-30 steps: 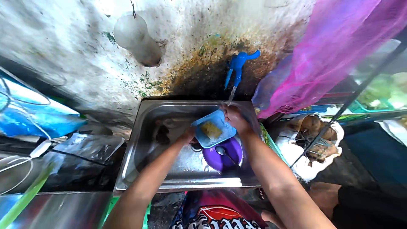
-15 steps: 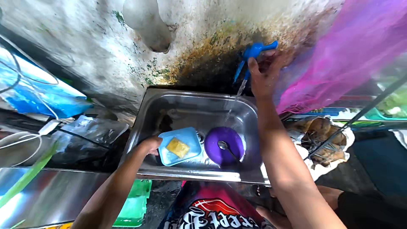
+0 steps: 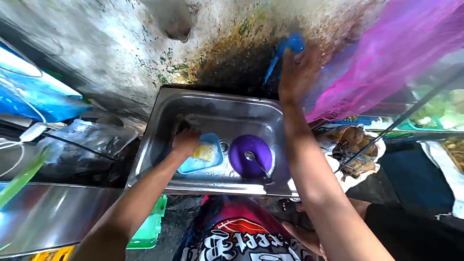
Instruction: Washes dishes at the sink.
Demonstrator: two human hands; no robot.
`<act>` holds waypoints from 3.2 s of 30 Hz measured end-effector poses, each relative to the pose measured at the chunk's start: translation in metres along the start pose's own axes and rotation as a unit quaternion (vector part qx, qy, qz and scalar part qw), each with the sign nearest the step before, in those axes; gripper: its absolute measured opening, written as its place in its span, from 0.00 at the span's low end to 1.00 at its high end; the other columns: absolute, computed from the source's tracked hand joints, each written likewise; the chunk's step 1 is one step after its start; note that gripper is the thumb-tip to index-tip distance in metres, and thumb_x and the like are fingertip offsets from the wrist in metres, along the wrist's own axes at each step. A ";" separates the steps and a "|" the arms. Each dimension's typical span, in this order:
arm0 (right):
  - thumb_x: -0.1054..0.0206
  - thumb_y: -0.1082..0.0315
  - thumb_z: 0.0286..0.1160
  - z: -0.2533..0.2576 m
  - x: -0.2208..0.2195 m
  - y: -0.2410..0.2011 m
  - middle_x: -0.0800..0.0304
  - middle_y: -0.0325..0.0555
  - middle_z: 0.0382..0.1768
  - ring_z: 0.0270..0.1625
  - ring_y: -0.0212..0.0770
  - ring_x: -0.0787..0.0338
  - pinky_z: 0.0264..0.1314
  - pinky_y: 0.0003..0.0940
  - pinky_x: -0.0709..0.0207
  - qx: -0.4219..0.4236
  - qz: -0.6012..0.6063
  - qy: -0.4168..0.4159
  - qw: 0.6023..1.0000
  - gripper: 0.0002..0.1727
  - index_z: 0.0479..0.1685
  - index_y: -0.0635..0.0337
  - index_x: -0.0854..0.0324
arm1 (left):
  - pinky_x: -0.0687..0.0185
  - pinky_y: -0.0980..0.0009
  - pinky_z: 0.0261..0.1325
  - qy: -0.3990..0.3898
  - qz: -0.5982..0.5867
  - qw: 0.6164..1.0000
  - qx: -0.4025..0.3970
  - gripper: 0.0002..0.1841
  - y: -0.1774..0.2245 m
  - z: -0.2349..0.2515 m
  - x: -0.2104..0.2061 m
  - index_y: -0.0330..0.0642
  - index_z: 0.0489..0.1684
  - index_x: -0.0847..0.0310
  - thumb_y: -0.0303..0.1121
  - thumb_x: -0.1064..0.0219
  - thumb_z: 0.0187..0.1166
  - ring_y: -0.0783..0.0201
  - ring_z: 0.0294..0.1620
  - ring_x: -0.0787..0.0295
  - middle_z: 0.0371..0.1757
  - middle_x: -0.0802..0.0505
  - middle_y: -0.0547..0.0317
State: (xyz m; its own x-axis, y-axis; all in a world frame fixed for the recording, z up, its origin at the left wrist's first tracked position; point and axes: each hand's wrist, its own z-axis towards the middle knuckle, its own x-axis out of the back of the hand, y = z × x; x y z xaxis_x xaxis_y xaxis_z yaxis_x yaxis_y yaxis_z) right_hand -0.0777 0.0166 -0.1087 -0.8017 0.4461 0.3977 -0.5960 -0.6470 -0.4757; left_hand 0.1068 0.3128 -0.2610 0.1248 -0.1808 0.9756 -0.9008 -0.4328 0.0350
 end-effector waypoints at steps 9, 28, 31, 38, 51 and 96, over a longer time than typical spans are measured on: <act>0.41 0.63 0.81 -0.225 0.036 0.037 0.36 0.74 0.82 0.64 0.75 0.14 0.57 0.72 0.18 0.032 -0.189 -0.735 0.650 0.33 0.88 0.51 0.39 | 0.15 0.37 0.45 -0.099 0.034 0.982 0.158 0.14 -0.015 -0.012 0.012 0.46 0.59 0.14 0.31 0.32 0.77 0.37 0.57 0.11 0.60 0.10 0.43; 0.32 0.55 0.81 -0.189 -0.043 -0.046 0.19 0.57 0.73 0.79 0.55 0.22 0.83 0.55 0.29 0.125 0.094 -0.662 0.733 0.22 0.70 0.53 0.17 | 0.22 0.32 0.63 -0.276 -0.270 0.922 0.023 0.17 0.100 -0.046 0.022 0.28 0.61 0.19 0.33 0.41 0.85 0.34 0.63 0.14 0.59 0.12 0.31; 0.23 0.38 0.65 -0.242 -0.068 -0.086 0.38 0.60 0.88 0.89 0.64 0.37 0.87 0.65 0.40 0.218 0.013 -0.757 0.615 0.49 0.89 0.50 0.34 | 0.21 0.30 0.59 -0.320 -0.183 0.928 0.053 0.16 0.108 -0.063 0.017 0.32 0.54 0.15 0.34 0.35 0.78 0.35 0.65 0.15 0.61 0.11 0.34; 0.30 0.57 0.77 -0.280 -0.083 -0.097 0.37 0.73 0.84 0.84 0.75 0.34 0.79 0.75 0.34 0.175 -0.018 -0.740 0.649 0.38 0.88 0.56 0.36 | 0.20 0.34 0.61 -0.282 -0.217 0.930 0.096 0.15 0.107 -0.071 0.013 0.33 0.57 0.16 0.33 0.36 0.79 0.38 0.68 0.16 0.65 0.12 0.37; 0.28 0.53 0.74 -0.261 -0.097 -0.080 0.39 0.68 0.86 0.88 0.73 0.42 0.85 0.73 0.43 0.204 0.016 -0.764 0.612 0.34 0.81 0.52 0.27 | 0.21 0.36 0.63 -0.284 -0.288 0.912 0.059 0.16 0.087 -0.056 -0.002 0.31 0.54 0.16 0.36 0.40 0.85 0.39 0.60 0.13 0.57 0.10 0.35; 0.43 0.60 0.90 -0.185 0.018 -0.040 0.12 0.61 0.55 0.56 0.51 0.11 0.64 0.52 0.17 -0.227 0.279 -0.565 0.742 0.21 0.71 0.65 0.24 | 0.09 0.64 0.40 0.137 -0.728 0.671 -0.001 0.25 0.102 0.055 0.053 0.45 0.56 0.17 0.53 0.55 0.94 0.66 0.35 0.08 0.42 0.05 0.59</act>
State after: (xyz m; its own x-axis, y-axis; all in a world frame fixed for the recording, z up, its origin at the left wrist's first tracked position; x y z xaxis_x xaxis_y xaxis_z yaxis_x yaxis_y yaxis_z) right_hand -0.0771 0.1648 -0.2278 -0.5330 -0.7829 0.3208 -0.3444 -0.1455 -0.9275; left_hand 0.0440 0.2106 -0.2180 0.7934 0.6019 -0.0907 0.0929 0.0275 0.9953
